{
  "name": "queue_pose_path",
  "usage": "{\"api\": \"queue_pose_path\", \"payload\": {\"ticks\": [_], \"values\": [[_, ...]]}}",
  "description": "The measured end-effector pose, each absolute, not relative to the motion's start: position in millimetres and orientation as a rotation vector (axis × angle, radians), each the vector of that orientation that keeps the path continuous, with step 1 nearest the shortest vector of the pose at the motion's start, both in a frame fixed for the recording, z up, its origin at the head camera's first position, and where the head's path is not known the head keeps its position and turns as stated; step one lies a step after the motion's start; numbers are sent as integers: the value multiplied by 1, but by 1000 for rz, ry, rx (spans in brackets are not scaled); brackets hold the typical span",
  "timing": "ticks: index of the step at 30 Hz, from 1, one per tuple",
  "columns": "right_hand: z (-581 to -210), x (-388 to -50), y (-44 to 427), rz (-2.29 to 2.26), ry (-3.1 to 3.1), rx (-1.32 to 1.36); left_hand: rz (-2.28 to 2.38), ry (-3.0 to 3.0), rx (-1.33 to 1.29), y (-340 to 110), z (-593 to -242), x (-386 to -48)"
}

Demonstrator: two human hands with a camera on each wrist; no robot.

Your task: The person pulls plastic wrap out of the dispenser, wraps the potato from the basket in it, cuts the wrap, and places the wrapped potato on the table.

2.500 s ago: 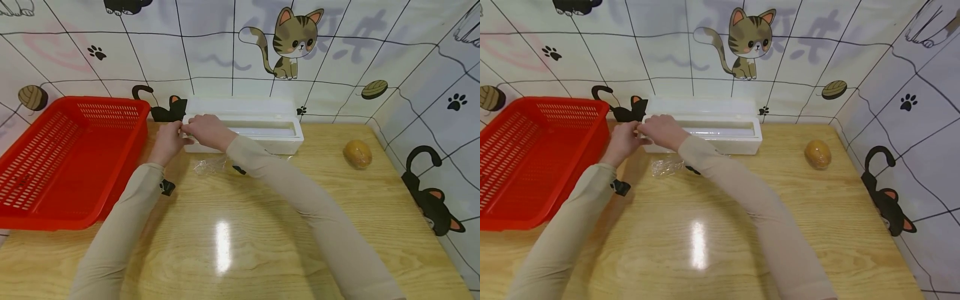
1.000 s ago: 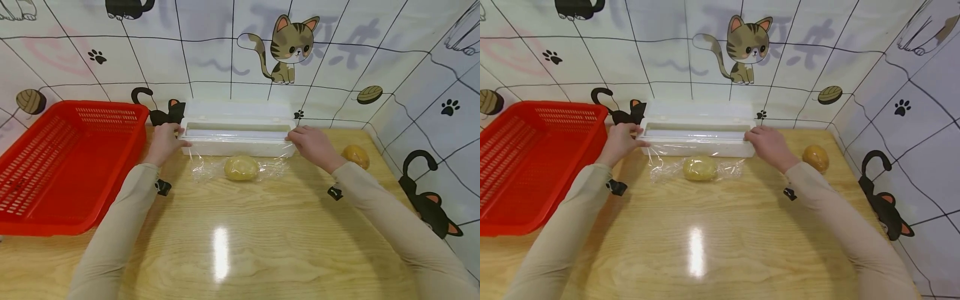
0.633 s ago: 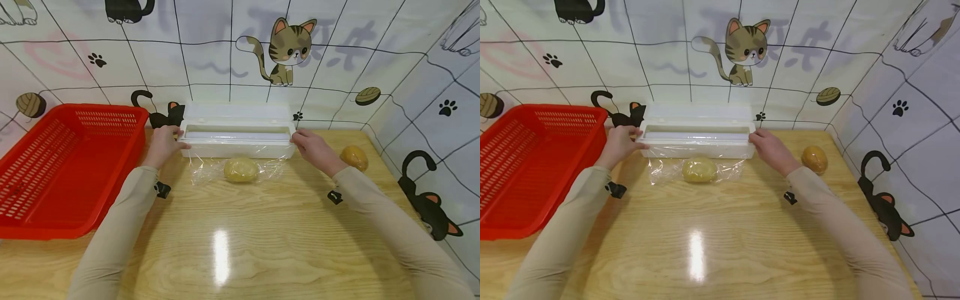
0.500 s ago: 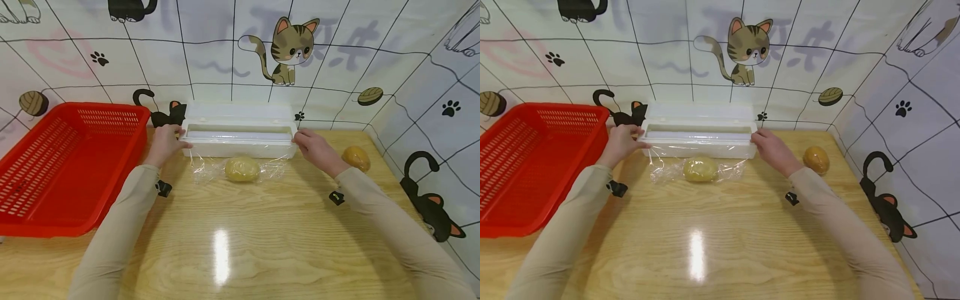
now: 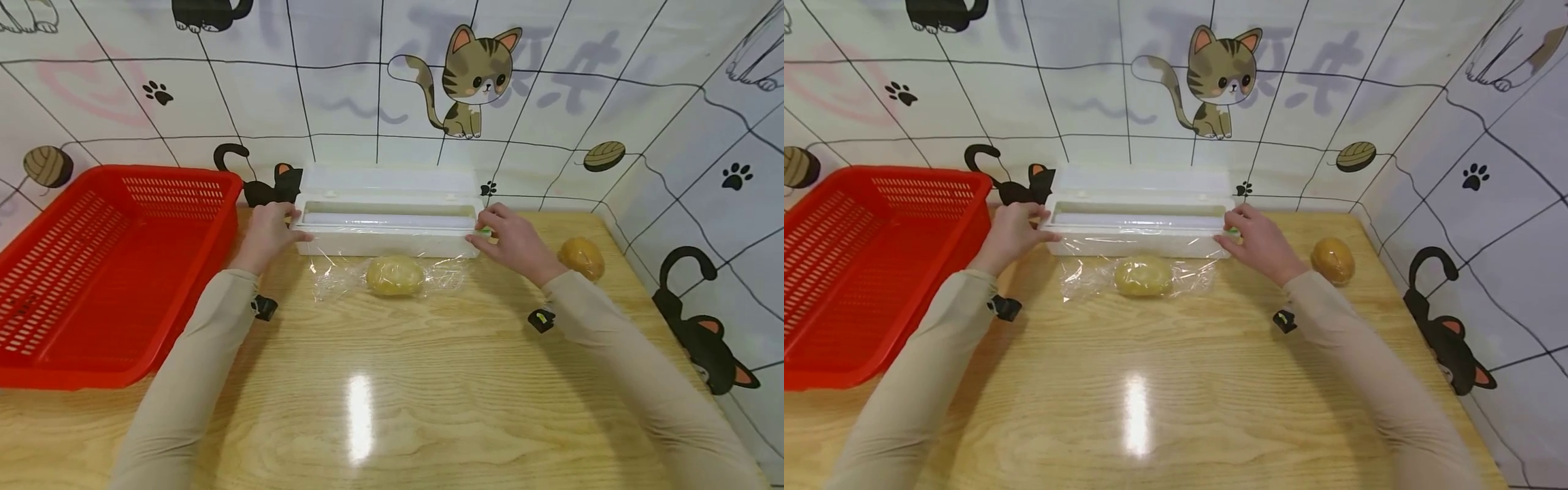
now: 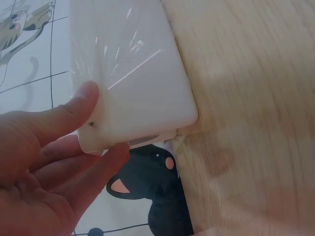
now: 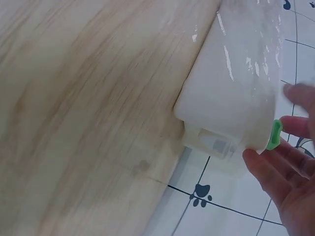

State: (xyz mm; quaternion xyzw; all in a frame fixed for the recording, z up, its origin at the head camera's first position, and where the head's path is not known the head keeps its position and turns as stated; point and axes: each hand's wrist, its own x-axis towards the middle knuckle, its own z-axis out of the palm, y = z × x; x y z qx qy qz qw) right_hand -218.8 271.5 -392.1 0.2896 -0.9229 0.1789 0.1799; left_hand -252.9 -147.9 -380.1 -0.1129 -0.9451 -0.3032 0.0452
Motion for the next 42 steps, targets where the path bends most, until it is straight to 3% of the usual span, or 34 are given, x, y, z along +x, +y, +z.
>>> {"api": "queue_pose_path", "payload": {"ticks": [22, 42], "values": [[-388, -222, 260, 226, -2726, 735, -819, -2974, -379, -145, -376, -252], [-398, -217, 256, 177, -2453, 942, -800, -2944, -445, -148, -375, -243]]}}
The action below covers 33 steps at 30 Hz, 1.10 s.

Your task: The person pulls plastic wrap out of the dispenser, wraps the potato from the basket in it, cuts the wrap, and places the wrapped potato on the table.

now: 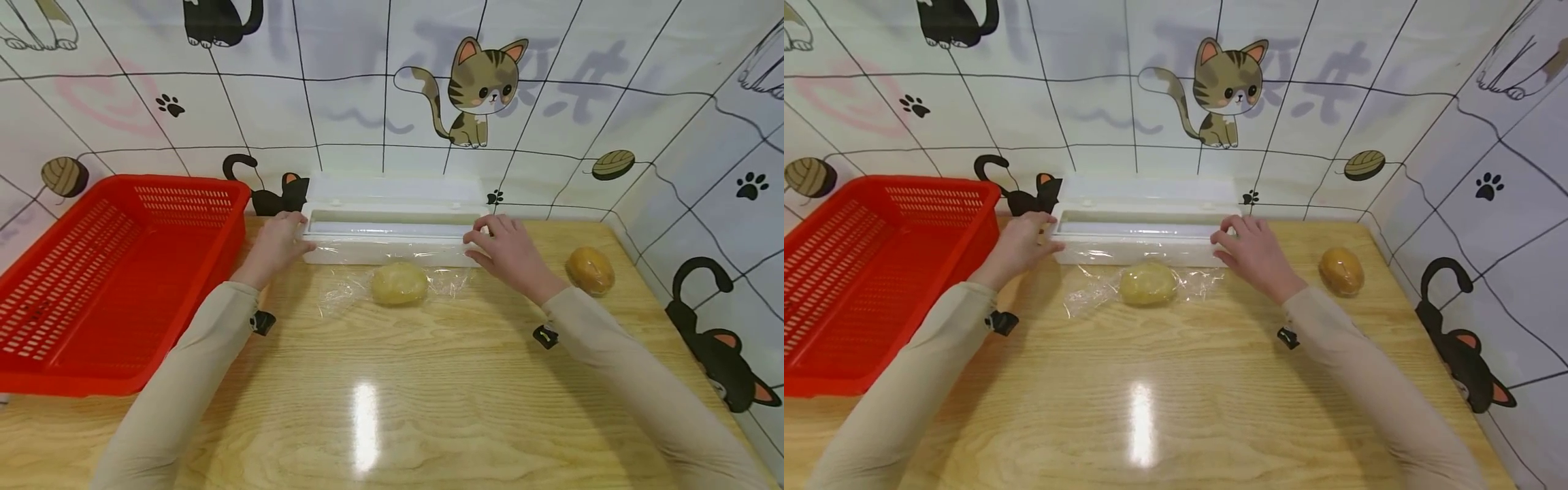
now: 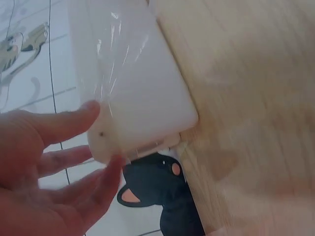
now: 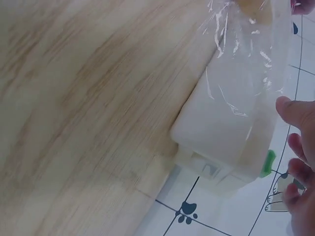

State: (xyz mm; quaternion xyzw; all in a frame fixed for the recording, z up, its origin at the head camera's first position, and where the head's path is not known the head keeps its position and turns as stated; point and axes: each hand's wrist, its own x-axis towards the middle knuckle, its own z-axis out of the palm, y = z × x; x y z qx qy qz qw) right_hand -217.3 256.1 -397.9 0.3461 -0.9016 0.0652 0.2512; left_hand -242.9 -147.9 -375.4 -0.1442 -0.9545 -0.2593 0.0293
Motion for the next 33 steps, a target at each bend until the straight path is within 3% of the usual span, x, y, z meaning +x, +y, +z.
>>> {"api": "queue_pose_path", "payload": {"ticks": [14, 27, 33], "values": [[-391, -199, 245, 794, -2787, 868, -888, -2765, -836, -138, -387, -226], [-390, -193, 237, 1518, -2825, 497, -1220, -2747, -911, -142, -392, -225], [-389, -193, 233, 1568, -2818, 446, -1292, -2826, -798, -143, -393, -227]]}}
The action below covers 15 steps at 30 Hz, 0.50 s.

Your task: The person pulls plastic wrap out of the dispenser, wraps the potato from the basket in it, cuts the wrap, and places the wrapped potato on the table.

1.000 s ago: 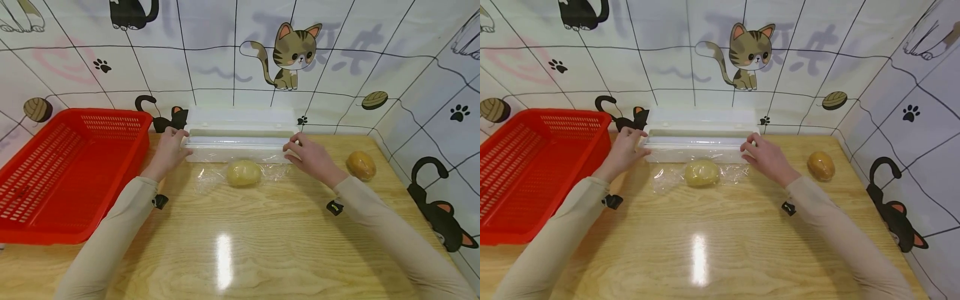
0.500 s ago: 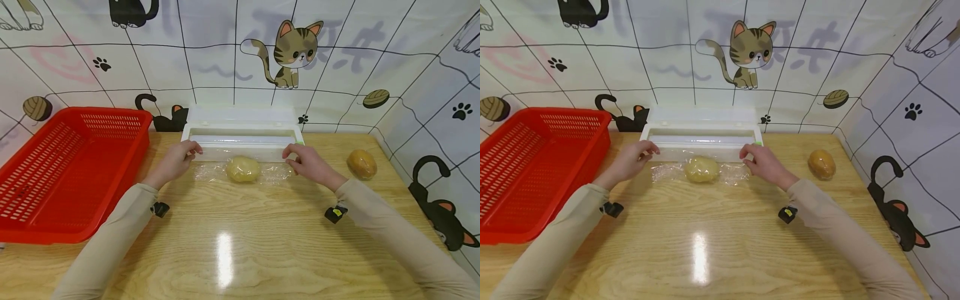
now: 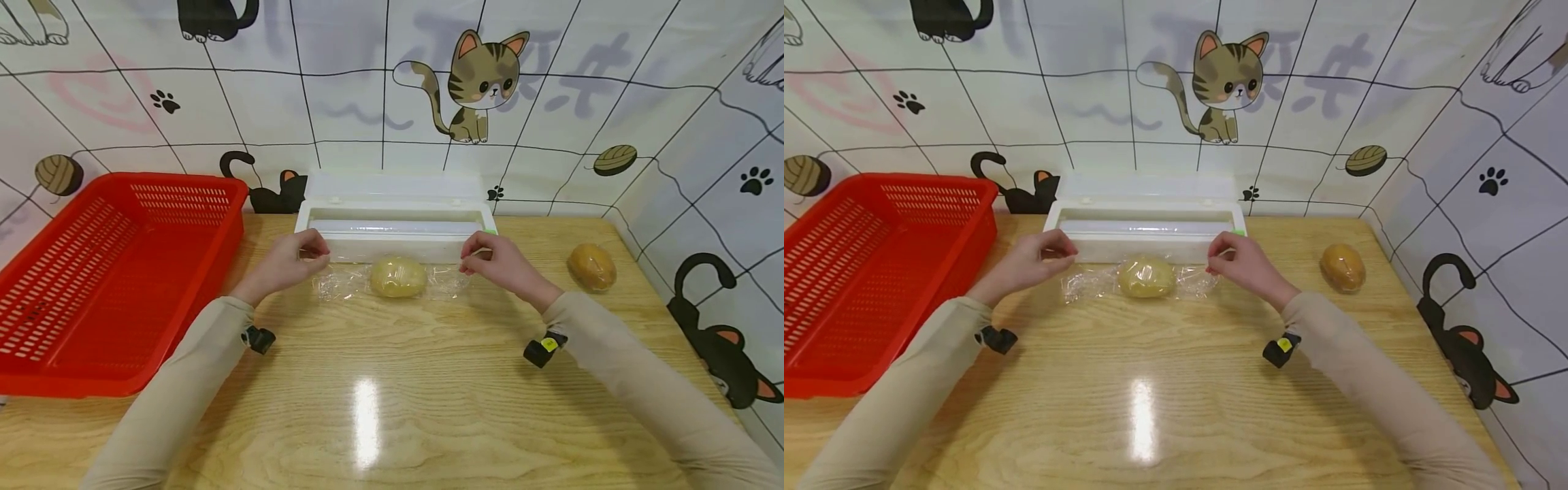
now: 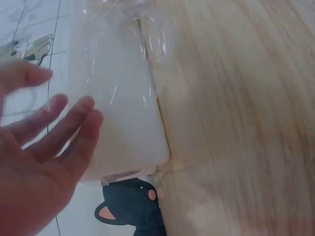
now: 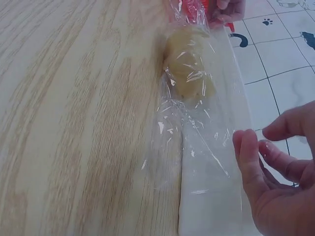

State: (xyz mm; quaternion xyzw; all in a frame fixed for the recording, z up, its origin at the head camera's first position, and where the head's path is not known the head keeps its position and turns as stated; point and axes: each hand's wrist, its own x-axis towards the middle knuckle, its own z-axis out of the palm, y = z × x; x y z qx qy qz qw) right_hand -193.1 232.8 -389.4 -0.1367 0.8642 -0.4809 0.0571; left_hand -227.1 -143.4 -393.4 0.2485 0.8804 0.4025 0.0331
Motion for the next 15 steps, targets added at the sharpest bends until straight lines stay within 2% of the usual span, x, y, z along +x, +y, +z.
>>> {"api": "queue_pose_path", "payload": {"ticks": [11, 15], "values": [[-397, -194, 220, -1230, 2979, -497, 1131, 2939, 828, -140, -394, -226], [-397, -196, 217, -1239, 3018, -525, 905, 3062, 894, -135, -391, -220]]}}
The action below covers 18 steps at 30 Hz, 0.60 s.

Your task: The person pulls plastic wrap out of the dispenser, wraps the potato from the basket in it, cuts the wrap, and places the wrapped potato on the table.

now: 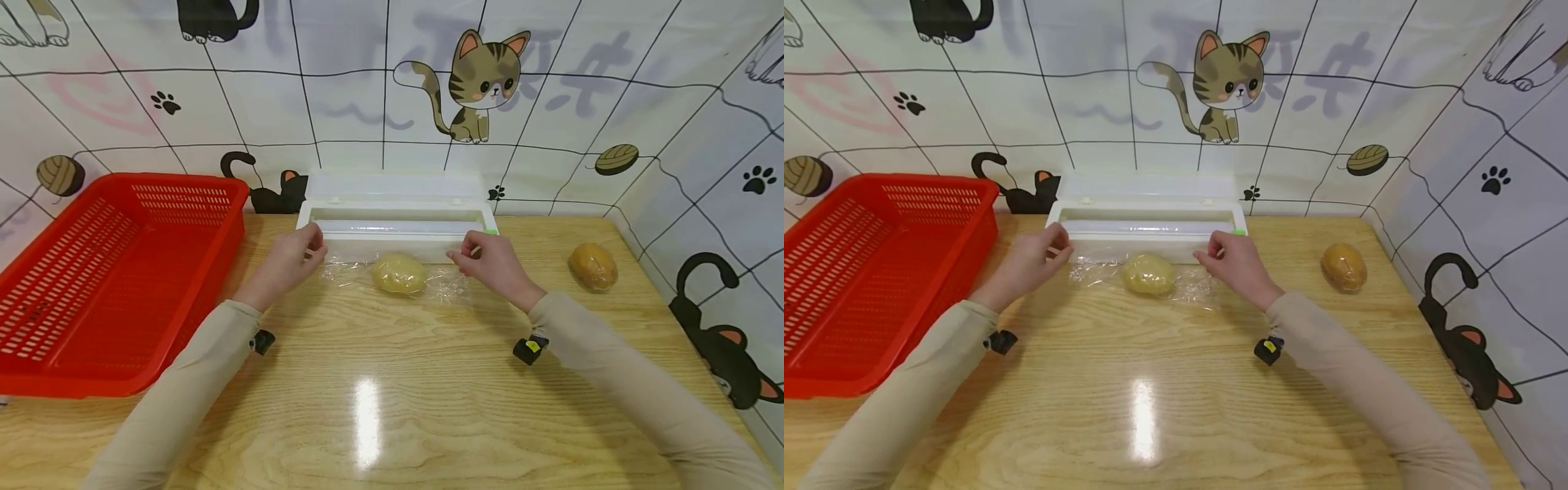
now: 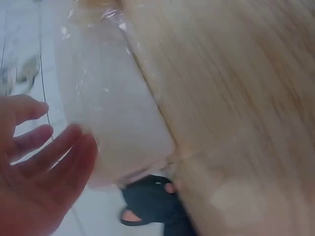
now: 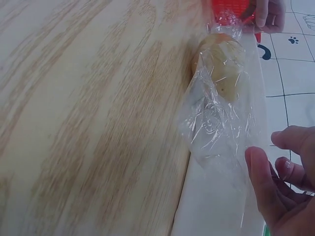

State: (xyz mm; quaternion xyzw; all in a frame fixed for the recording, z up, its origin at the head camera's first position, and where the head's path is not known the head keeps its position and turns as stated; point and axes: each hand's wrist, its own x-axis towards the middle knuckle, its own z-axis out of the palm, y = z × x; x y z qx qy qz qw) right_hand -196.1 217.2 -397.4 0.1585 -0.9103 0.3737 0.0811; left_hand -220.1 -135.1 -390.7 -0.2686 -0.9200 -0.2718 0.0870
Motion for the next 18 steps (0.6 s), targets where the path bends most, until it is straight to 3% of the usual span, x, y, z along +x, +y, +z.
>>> {"api": "queue_pose_path", "payload": {"ticks": [10, 18], "values": [[-396, -196, 217, 1102, -2725, 458, -180, -2463, -1174, -79, -391, -219], [-397, -196, 213, 1185, -2691, 476, 5, -2392, -1182, -61, -398, -233]]}}
